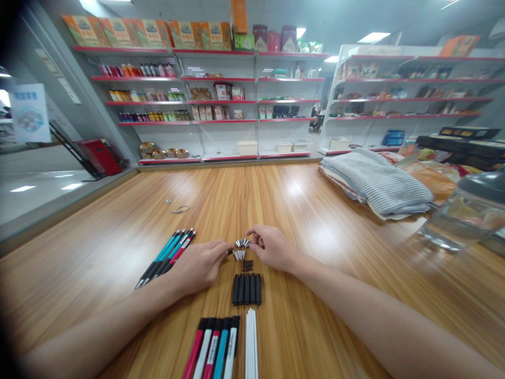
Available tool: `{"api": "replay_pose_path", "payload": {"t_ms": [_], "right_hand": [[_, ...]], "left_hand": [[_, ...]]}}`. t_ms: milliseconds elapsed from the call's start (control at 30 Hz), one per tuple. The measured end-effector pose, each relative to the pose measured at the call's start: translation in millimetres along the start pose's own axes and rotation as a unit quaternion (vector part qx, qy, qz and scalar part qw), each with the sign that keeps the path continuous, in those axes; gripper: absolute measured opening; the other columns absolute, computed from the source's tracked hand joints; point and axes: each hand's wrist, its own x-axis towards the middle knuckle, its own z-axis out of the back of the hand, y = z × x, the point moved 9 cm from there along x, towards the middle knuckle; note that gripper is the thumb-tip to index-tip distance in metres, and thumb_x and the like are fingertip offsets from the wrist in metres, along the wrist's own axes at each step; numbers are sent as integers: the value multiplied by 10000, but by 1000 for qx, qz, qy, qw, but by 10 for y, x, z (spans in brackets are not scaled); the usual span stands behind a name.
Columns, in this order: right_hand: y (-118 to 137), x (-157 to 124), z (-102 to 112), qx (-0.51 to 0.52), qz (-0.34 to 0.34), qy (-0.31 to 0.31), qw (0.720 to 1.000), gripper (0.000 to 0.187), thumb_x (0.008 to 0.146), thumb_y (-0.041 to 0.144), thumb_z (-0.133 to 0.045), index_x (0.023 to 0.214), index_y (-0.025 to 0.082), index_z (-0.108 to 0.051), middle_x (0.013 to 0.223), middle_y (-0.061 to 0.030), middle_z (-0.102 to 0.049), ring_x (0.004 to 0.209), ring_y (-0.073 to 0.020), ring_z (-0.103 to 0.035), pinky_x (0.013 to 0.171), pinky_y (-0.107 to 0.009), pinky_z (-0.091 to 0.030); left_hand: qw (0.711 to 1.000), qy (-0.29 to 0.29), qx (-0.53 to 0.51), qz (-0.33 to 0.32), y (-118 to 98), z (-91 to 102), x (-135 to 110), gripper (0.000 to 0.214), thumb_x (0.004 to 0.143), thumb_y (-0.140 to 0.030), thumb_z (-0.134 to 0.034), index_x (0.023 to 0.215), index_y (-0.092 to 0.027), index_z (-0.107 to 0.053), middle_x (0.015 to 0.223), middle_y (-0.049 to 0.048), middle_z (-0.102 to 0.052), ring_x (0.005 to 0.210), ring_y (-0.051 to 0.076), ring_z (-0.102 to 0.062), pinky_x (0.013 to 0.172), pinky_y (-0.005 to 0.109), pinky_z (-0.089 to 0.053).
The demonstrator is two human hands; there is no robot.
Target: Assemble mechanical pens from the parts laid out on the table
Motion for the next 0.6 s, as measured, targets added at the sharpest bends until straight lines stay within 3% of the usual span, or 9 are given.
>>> {"api": "replay_pose_path", "payload": {"t_ms": [167,300,433,600], "right_hand": [[91,10,107,-22,16,-35,999,173,864,199,-510,1016,171,-587,744,-17,-587,618,-122,-524,598,-249,-427],[371,-25,196,-67,83,-54,993,169,854,261,-544,995,182,-593,838,-54,-607,768,-167,-561,719,-293,-436],[513,-75,142,-117,101,-32,987,202,864,376,-553,927,191,-605,793,-52,-607,746,-177,-548,688,-295,-410],[557,-101,31,-169,128,-20,977,262,916,387,-481,785,187,-588,755,-53,-604,709,-164,-525,640,-285,-368]], "left_hand": [[999,-30,-22,25,41,83,-32,211,921,-168,-365,907,-175,-575,816,49,-586,722,157,-576,641,265,-429],[998,-56,-43,-1,-32,164,-54,269,911,-134,-358,1095,-164,-551,882,65,-564,778,171,-565,680,287,-462],[993,-86,-40,-77,-224,216,-63,369,899,-89,-366,1244,-151,-481,917,80,-553,826,179,-546,714,304,-483],[986,-109,-51,-112,-317,254,-70,288,961,-166,-377,1220,-154,-501,964,84,-569,887,180,-541,765,316,-484]]}}
